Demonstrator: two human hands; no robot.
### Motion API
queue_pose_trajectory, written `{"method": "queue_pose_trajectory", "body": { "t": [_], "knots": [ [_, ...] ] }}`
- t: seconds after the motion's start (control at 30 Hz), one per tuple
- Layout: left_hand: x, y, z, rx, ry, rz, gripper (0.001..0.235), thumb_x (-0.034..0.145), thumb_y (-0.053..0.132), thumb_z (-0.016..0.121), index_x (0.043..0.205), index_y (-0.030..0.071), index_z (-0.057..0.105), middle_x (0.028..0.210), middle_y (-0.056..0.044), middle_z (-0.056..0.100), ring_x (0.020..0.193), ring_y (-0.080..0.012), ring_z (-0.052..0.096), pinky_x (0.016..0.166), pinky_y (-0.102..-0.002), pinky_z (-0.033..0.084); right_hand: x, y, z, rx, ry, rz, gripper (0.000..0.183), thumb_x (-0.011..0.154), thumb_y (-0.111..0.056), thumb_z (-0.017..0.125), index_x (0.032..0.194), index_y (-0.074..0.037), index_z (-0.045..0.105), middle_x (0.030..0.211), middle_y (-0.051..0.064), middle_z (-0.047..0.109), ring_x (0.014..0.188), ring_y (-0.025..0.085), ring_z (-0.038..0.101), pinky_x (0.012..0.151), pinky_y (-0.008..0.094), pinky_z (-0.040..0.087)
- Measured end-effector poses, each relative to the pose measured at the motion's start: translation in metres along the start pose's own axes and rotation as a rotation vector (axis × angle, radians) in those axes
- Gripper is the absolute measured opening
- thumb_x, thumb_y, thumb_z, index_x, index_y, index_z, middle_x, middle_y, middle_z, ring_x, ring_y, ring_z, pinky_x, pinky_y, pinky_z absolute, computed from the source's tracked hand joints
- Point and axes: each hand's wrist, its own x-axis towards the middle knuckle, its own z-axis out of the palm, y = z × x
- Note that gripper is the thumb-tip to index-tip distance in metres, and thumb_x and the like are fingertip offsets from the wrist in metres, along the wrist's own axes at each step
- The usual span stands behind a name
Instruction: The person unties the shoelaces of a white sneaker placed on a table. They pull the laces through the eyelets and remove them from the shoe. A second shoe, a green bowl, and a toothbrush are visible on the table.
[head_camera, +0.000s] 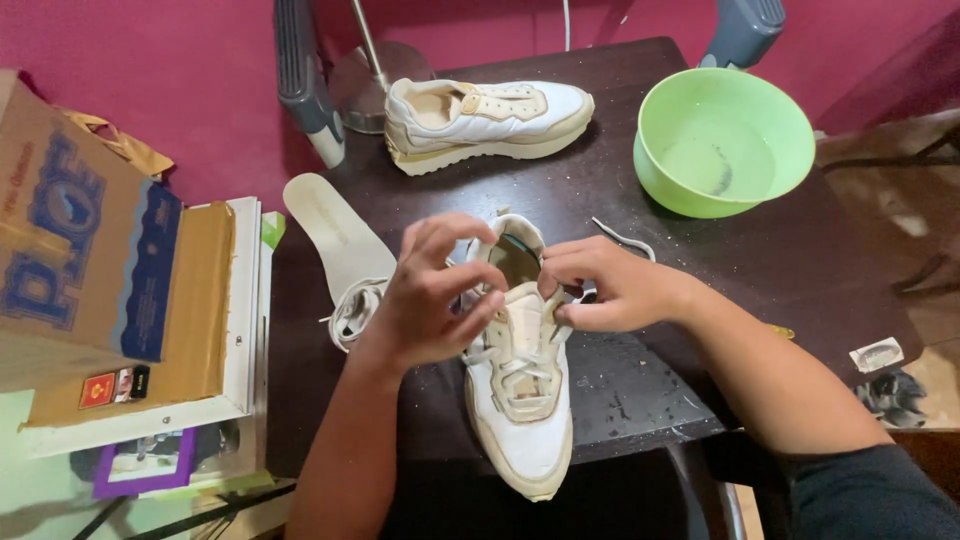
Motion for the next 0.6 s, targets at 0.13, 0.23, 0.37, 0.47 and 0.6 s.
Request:
{"method": "queue_pose_trajectory", "body": {
  "t": [0.13, 0.23, 0.37, 0.47, 0.6],
  "knots": [
    [0.011, 0.022, -0.016, -0.276, -0.300, -0.022, 0.016, 0.083, 0.035, 0.068, 0.079, 0.019, 0.069, 0.085, 0.000, 0.060, 0.082, -0.0228, 0.059, 0.080, -0.038, 0.039, -0.006, 0.009, 0.028, -0.630, 0.341, -0.368, 0.010, 0.085, -0.021, 0.066, 0.081, -0.013, 0.070, 0.062, 0.001, 0.039, 0.050, 0.023, 0.046, 0.057, 0.038, 0.046],
    [0.004, 0.008, -0.012, -0.410, -0.347, -0.026, 0.013, 0.087, 0.032, 0.068, 0.088, 0.018, 0.069, 0.087, 0.000, 0.061, 0.085, -0.0218, 0.057, 0.083, -0.035, 0.038, -0.006, -0.024, 0.053, -0.684, 0.329, -0.353, 0.022, 0.083, -0.038, 0.068, 0.075, -0.017, 0.066, 0.068, 0.000, 0.041, 0.055, 0.020, 0.042, 0.058, 0.037, 0.040],
    [0.004, 0.001, -0.018, -0.630, -0.367, -0.044, 0.012, 0.090, 0.025, 0.070, 0.096, 0.015, 0.071, 0.088, -0.004, 0.060, 0.082, -0.0246, 0.054, 0.086, -0.040, 0.043, -0.003, -0.027, 0.060, -0.747, 0.272, -0.295, 0.022, 0.083, -0.034, 0.067, 0.074, -0.016, 0.059, 0.072, 0.001, 0.040, 0.062, 0.023, 0.045, 0.057, 0.038, 0.036],
    [0.009, 0.006, -0.028, -0.702, -0.399, -0.058, 0.021, 0.087, 0.028, 0.077, 0.100, 0.012, 0.074, 0.087, -0.006, 0.060, 0.079, -0.0236, 0.053, 0.085, -0.043, 0.047, -0.005, -0.028, 0.059, -0.797, 0.237, -0.291, 0.022, 0.086, -0.031, 0.066, 0.072, -0.016, 0.058, 0.073, 0.000, 0.043, 0.066, 0.022, 0.047, 0.063, 0.037, 0.035],
    [0.005, 0.002, -0.024, -0.649, -0.490, -0.019, 0.020, 0.088, 0.026, 0.077, 0.099, 0.011, 0.072, 0.094, -0.011, 0.066, 0.094, -0.0336, 0.063, 0.092, -0.049, 0.047, -0.008, -0.019, 0.059, -0.587, 0.306, -0.235, 0.017, 0.079, -0.023, 0.069, 0.069, -0.015, 0.058, 0.071, 0.002, 0.049, 0.067, 0.026, 0.053, 0.065, 0.038, 0.036]
  ]
}}
